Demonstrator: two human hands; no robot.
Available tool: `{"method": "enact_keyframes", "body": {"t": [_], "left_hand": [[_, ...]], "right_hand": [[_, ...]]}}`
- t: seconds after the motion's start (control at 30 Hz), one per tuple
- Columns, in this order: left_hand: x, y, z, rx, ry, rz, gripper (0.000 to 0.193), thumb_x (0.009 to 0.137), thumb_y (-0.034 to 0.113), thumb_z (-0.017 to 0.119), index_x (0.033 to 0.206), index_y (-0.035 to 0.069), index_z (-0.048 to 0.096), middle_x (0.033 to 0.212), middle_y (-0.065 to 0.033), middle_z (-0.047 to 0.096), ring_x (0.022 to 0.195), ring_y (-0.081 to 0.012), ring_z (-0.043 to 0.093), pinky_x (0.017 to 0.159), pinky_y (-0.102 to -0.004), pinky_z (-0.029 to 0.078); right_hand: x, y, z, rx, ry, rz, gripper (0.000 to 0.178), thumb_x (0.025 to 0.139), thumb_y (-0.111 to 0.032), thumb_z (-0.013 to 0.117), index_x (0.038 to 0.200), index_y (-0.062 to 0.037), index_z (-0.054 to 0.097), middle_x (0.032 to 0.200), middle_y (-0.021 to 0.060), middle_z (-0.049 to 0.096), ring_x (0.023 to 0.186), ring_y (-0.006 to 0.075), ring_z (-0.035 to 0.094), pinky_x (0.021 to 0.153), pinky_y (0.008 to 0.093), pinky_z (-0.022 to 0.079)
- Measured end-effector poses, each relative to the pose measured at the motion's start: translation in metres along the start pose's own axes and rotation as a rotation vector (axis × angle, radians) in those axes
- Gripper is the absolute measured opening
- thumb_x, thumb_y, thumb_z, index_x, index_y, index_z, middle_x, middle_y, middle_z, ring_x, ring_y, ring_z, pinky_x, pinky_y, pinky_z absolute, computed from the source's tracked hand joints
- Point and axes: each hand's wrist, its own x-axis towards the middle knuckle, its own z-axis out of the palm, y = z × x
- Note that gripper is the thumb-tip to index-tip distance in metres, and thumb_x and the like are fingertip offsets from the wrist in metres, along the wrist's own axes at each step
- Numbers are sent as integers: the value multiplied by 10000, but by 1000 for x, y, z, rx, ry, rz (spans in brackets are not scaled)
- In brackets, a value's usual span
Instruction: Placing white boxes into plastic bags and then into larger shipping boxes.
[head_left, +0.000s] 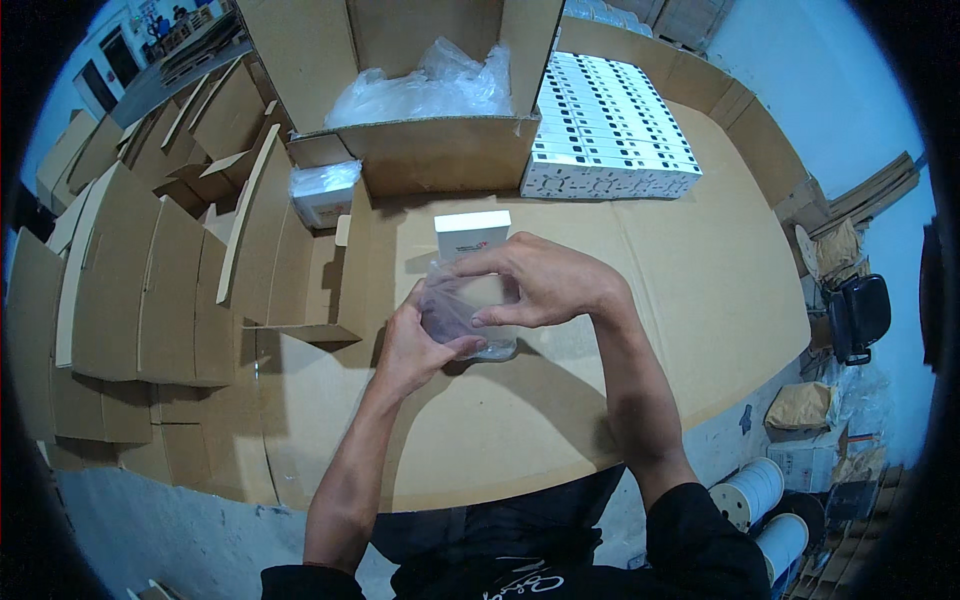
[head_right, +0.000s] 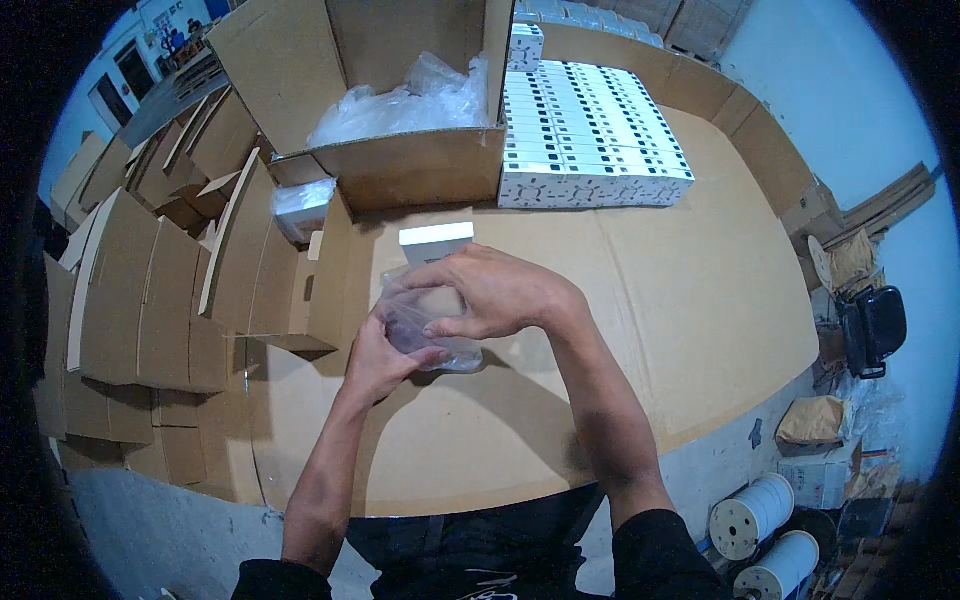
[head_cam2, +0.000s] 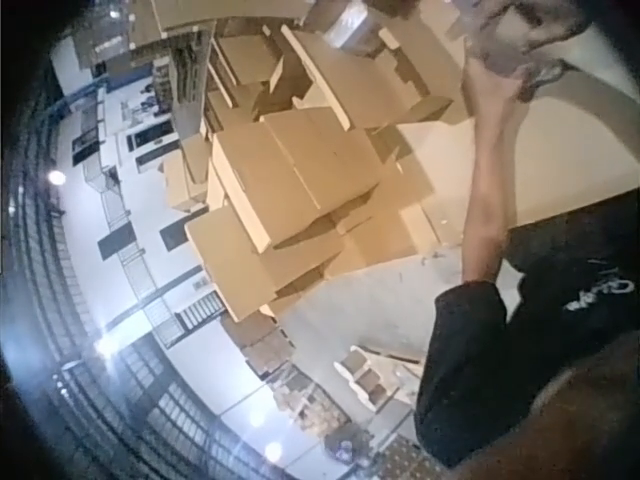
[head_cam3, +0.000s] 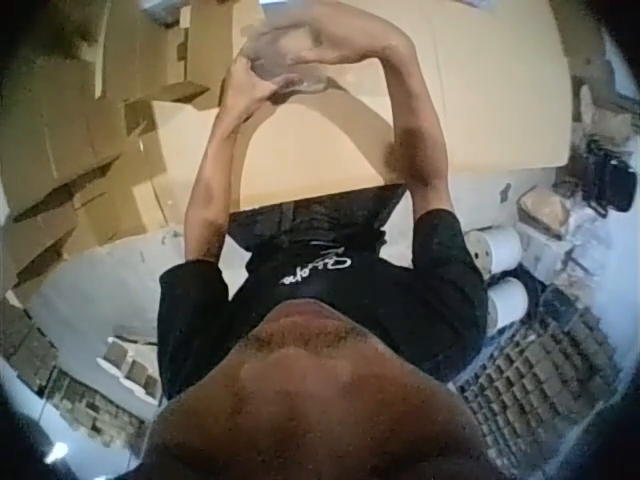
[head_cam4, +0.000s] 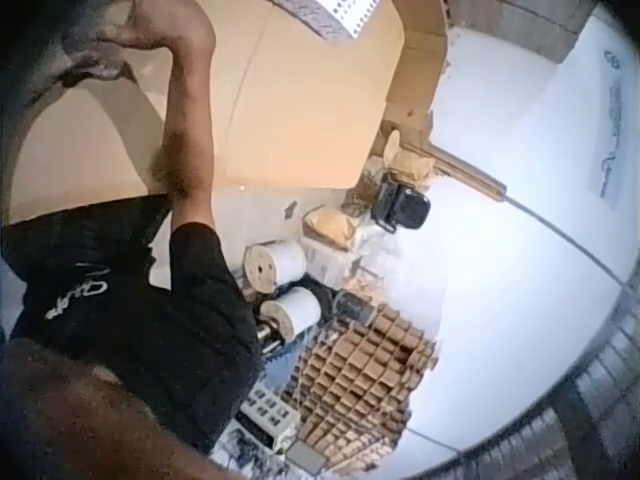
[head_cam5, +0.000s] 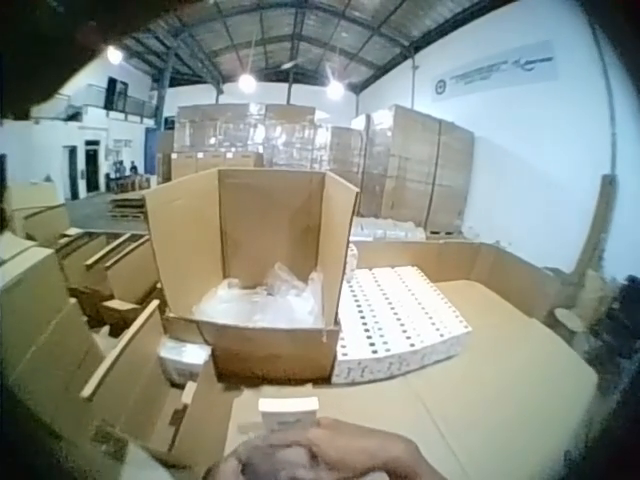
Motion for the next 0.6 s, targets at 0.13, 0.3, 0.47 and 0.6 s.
{"method": "enact_keyframes", "body": {"t": [0.13,0.3,0.47,0.6], "left_hand": [[0,-1,-10,-42,-82,-77,791,671,163,952,1335,6,551,1198,-133,688,1102,-216,669,979,-374,542],[-3,-4,-10,-181,-79,-95,792,675,143,947,1336,-18,540,1201,-130,682,1094,-207,666,971,-371,547],[0,-9,-10,-81,-16,-53,737,701,81,922,1317,-5,525,1196,-98,647,1081,-186,643,931,-345,568],[0,-5,-14,-109,-27,-90,745,702,83,922,1322,-7,521,1214,-106,638,1087,-187,640,933,-346,566]], "right_hand": [[2,-8,-9,64,-33,45,569,835,-270,768,1366,-114,635,1073,135,738,818,241,711,835,371,561],[7,15,-6,236,453,66,459,877,-111,689,1329,-53,636,1151,111,713,1005,189,683,888,332,543],[-12,64,22,461,720,122,459,907,18,579,1356,-68,615,1331,89,646,1148,181,629,959,326,517],[-15,61,35,571,576,199,462,920,9,631,1372,-83,614,1312,65,657,1142,149,612,980,313,502]]}}
